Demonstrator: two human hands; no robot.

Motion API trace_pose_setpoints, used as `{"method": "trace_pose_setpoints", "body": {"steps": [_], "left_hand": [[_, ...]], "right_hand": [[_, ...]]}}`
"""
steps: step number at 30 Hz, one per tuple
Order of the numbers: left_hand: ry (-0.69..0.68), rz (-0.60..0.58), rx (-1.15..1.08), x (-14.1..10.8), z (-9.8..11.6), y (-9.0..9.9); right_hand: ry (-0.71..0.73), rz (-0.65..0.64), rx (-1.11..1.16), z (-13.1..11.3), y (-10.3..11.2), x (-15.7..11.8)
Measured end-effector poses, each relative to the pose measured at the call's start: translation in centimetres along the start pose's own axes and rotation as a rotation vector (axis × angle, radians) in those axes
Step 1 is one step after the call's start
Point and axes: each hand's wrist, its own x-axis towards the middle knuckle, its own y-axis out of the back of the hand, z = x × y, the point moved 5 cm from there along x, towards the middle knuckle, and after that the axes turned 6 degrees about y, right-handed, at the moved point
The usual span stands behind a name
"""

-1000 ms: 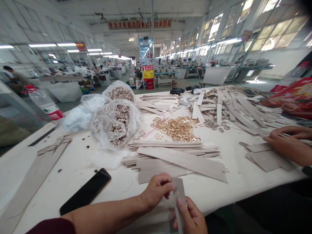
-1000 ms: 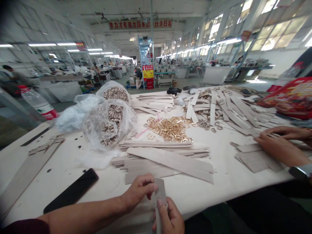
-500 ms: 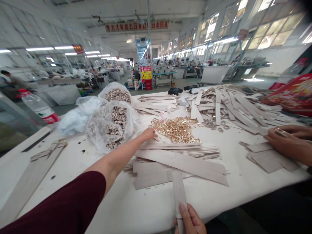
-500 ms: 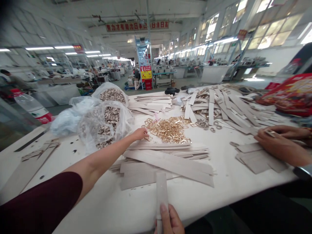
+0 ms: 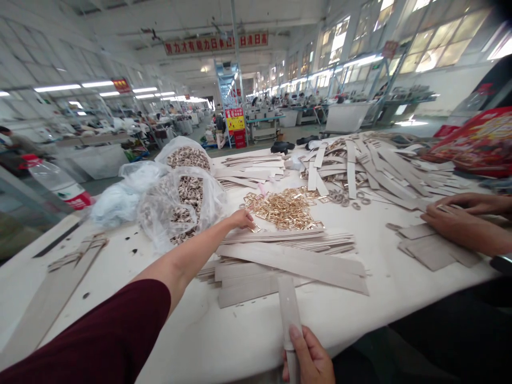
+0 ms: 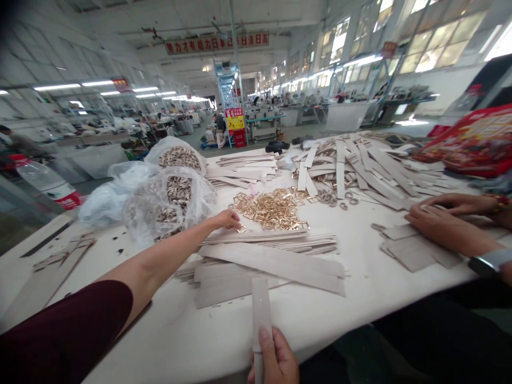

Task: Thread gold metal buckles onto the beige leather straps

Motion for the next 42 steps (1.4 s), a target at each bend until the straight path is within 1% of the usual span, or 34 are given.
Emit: {"method": "trace_pose_setpoints", "body": {"steps": [3, 6, 8, 10, 13, 14, 15, 16, 17, 19, 20, 21, 22, 24, 26, 29, 33, 38, 42], "left_hand": [[0.027, -0.044, -0.069, -0.9, -1.1, -0.3], [0.014, -0.061, -0.145, -1.9, -1.0, -0.4], [-0.019, -0.052, -0.207, -2.7, -0.2, 0.0], [-0.072, -0.038, -0.268, -3.9, 1.2, 0.7], [-0.165, -0.071, -0.323, -6.9, 3.9, 1.7], [-0.195, -0.120, -0.328, -8.3, 4.8, 1.7], [-0.232, -0.206, -0.324, -10.0, 5.7, 1.5], [-0.275, -0.328, -0.310, -11.8, 6.6, 1.0], [-0.323, -0.474, -0.284, -13.9, 7.5, 0.3], [-0.429, -0.760, -0.205, -18.4, 9.0, -1.1], [-0.476, -0.862, -0.160, -20.5, 9.7, -1.6], [-0.511, -0.921, -0.117, -22.3, 10.3, -2.0], [-0.543, -0.955, -0.078, -23.9, 10.8, -2.3], [-0.595, -0.986, -0.008, -26.4, 11.9, -2.7], [-0.631, -1.005, 0.049, -28.2, 12.7, -3.0], [-0.643, -1.057, 0.087, -30.3, 13.3, -3.5], [-0.598, -1.134, 0.084, -32.1, 13.3, -4.6], [-0.566, -1.207, 0.082, -33.4, 12.9, -5.9], [-0.523, -1.262, 0.010, -33.9, 12.8, -6.1]], "right_hand": [[0.017, -0.017, 0.007, 0.1, 0.0, 0.2], [0.038, -0.020, 0.003, 0.2, 0.1, 0.3], [0.061, -0.020, -0.011, 0.2, 0.1, 0.4], [0.081, -0.021, -0.023, 0.0, 0.1, 0.5], [0.097, 0.014, -0.006, -1.2, 0.6, 0.4], [0.107, 0.038, 0.006, -1.8, 1.0, 0.2], [0.121, 0.054, 0.017, -2.5, 1.3, 0.0], [0.140, 0.054, 0.022, -3.3, 1.6, -0.3], [0.159, 0.032, 0.017, -4.0, 1.9, -0.7], [0.180, -0.072, -0.024, -5.3, 2.2, -1.8], [0.176, -0.133, -0.060, -5.7, 2.3, -2.4], [0.162, -0.196, -0.103, -5.9, 2.5, -3.1], [0.140, -0.253, -0.146, -6.0, 2.7, -3.8], [0.089, -0.357, -0.213, -5.8, 3.0, -5.4], [0.059, -0.417, -0.231, -5.6, 3.4, -6.7], [0.058, -0.450, -0.194, -5.3, 3.6, -8.0], [0.068, -0.486, -0.139, -4.7, 3.3, -8.8], [0.074, -0.543, -0.033, -3.2, 3.6, -8.7], [0.073, -0.574, 0.110, -2.0, 4.0, -8.7]]}}
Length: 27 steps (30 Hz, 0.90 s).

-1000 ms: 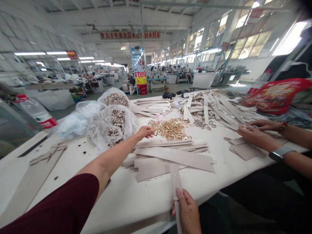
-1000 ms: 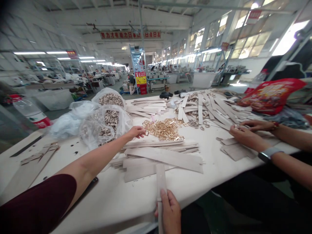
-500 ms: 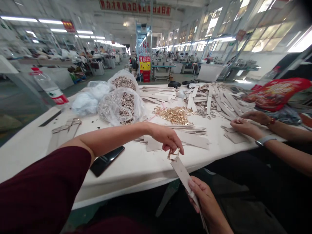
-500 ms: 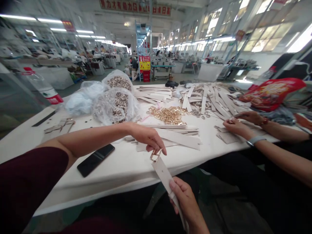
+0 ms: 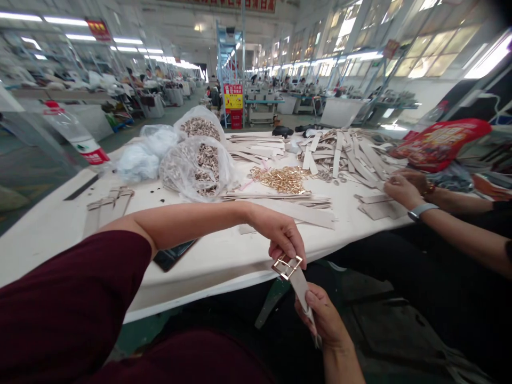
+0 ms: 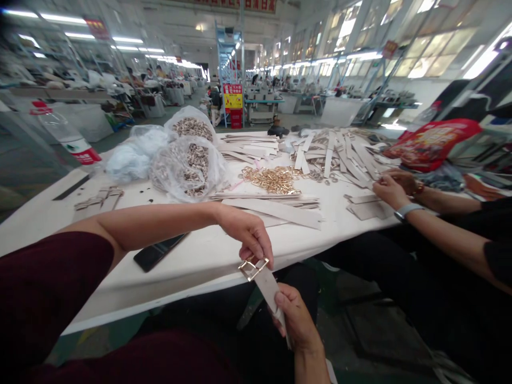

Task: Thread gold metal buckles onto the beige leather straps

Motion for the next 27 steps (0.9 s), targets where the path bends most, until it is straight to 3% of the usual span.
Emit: {"method": "trace_pose_setpoints", "body": {"steps": [8, 12, 19, 27], "left_hand": [[-0.004, -0.051, -0.013, 1.0, -0.9, -0.3], [-0.015, -0.087, -0.009, 1.7, -1.6, -0.8], [-0.039, -0.006, -0.051, 1.4, -2.1, -0.5], [-0.051, 0.093, -0.023, 2.4, -3.2, -1.7]], "right_hand": [[-0.054, -0.062, -0.042, 1.2, -0.3, -0.3], [-0.013, -0.030, -0.041, 1.2, -0.2, -0.3], [0.000, 0.042, -0.006, 1.2, 0.2, -0.9], [0.040, 0.041, -0.032, -0.8, -3.1, 0.0]]}}
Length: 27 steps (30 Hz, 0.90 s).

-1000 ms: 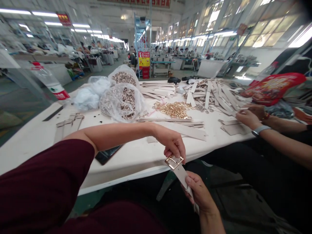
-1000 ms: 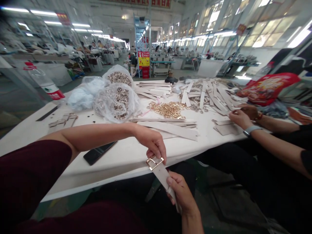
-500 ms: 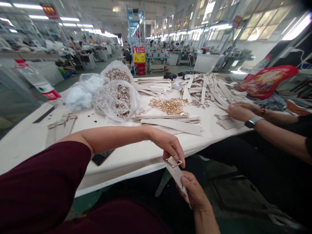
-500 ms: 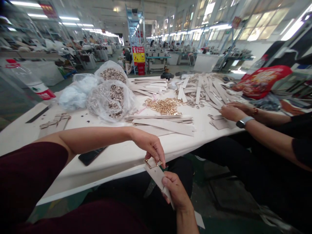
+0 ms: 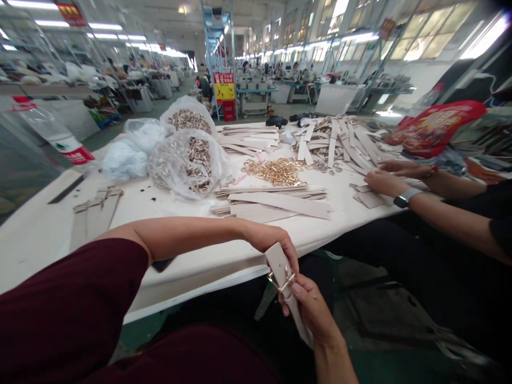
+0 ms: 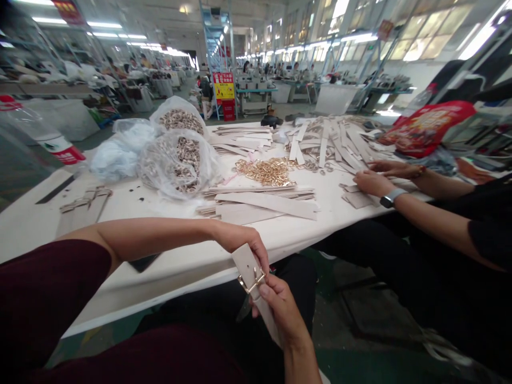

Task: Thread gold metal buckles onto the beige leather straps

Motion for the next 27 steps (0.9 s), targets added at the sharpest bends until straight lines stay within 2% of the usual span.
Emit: {"method": "trace_pose_setpoints", "body": {"steps": [2, 5, 6, 9, 11, 13, 18, 23, 27], "left_hand": [[-0.011, -0.017, -0.017, 0.3, -0.2, -0.2], [-0.011, 0.017, -0.084, 0.7, -1.4, 0.2], [-0.006, 0.075, -0.112, 0.7, -2.1, 0.6], [-0.008, 0.352, -0.275, -0.2, -4.3, 1.8], [-0.024, 0.472, -0.410, -1.2, -5.5, 1.8], [-0.034, 0.505, -0.446, -1.9, -6.2, 1.0], [-0.031, 0.615, -0.311, -2.0, -6.6, -0.7], [-0.045, 0.667, -0.326, -1.4, -7.1, -1.1], [-0.031, 0.677, -0.325, -1.5, -7.9, -1.0]], "right_hand": [[-0.003, 0.050, -0.055, -0.2, -0.3, 0.2], [-0.005, 0.221, -0.164, -0.5, 0.2, 0.4], [0.006, 0.266, -0.184, -0.7, 0.4, 0.4], [0.035, 0.348, -0.181, -1.0, 0.8, 0.5], [0.023, 0.381, -0.172, -0.8, 1.0, 0.6], [0.009, 0.390, -0.183, -0.4, 1.1, 0.6], [0.027, 0.431, -0.271, 0.4, 1.2, 0.7], [0.080, 0.505, -0.328, 0.7, 0.9, 0.7], [0.053, 0.538, -0.352, 0.9, 0.5, 0.8]]}}
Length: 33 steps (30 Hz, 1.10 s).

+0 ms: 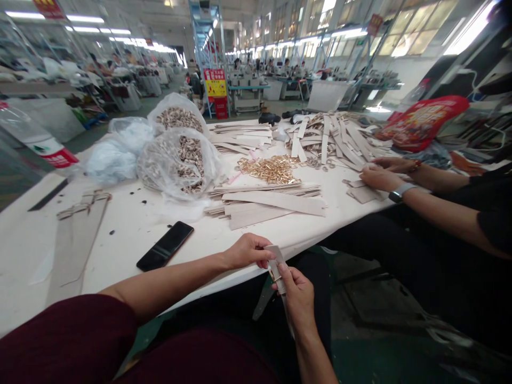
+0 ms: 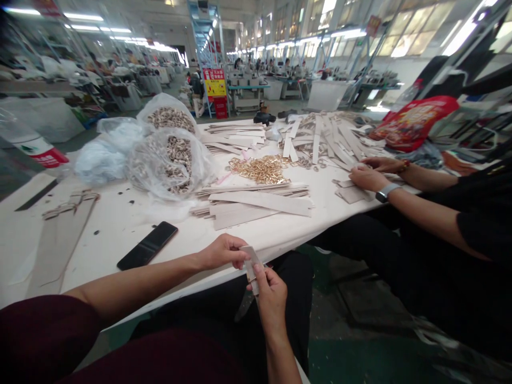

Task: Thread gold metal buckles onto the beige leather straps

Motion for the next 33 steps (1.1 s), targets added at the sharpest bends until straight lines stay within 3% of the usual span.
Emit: {"method": "trace_pose_setpoints", "body": {"steps": [8, 15, 20, 25, 30, 33], "left_hand": [[0.086, -0.019, -0.090, 0.5, -1.9, 0.0], [0.128, -0.040, -0.131, 0.2, -2.7, -0.4], [0.136, -0.023, -0.114, 0.5, -3.0, -0.2], [0.084, 0.046, -0.038, 0.3, -3.2, -0.5], [-0.093, 0.195, 0.196, -0.9, -2.2, -1.3], [-0.085, 0.138, 0.131, -1.2, -2.1, -1.5]], "right_hand": [[-0.064, -0.265, 0.066, 0.0, 0.5, -0.4], [-0.069, -0.128, -0.018, 1.6, 0.6, -0.5], [-0.027, -0.124, -0.043, 1.2, 0.2, -0.7], [0.036, -0.187, -0.081, 0.5, -0.2, -0.8], [0.031, -0.039, -0.043, 1.8, -0.4, -0.2], [0.050, 0.004, -0.003, 2.1, -0.7, 0.1]]}}
